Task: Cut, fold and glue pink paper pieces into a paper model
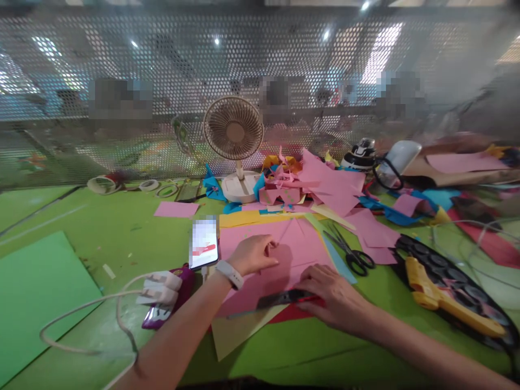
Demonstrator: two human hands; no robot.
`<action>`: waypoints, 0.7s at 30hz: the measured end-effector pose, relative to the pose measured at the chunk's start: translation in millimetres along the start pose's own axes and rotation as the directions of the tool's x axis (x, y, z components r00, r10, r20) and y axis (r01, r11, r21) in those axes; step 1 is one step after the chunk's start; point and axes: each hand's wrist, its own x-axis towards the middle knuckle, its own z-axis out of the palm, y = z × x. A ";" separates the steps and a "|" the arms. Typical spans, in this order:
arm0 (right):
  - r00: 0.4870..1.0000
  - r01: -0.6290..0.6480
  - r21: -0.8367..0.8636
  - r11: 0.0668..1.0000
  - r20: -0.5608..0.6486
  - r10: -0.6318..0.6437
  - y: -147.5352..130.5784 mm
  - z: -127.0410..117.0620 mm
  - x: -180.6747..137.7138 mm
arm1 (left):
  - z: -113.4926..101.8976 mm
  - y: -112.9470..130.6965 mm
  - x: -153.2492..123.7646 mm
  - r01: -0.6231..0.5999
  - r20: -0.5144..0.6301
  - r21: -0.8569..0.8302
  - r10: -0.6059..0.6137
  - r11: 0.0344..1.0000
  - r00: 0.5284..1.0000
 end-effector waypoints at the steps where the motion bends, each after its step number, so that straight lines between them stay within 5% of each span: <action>1: 1.000 0.003 0.013 1.000 -0.005 -0.003 2.7 -3.4 0.6 | -0.8 -0.2 -2.4 -0.001 -0.043 0.016 0.001 1.000 0.999; 11: 0.953 -0.194 0.052 0.980 -0.225 0.201 48.7 -9.4 46.7 | -4.4 -2.5 -6.4 -0.073 0.008 -0.192 0.076 0.979 0.997; 15: 0.903 -0.234 0.293 0.927 -0.288 0.319 61.3 -7.6 49.3 | -7.5 1.2 -9.8 -0.147 -0.023 -0.407 0.151 0.902 0.988; 18: 0.895 -0.269 0.434 0.860 -0.217 0.390 76.1 -14.1 46.9 | -3.0 2.8 -9.1 -0.132 -0.067 -0.488 0.114 0.863 0.991; 21: 0.863 -0.306 0.402 0.863 -0.265 0.430 95.9 -30.5 39.7 | 6.9 3.5 -7.0 -0.101 -0.159 -0.487 0.026 0.868 0.987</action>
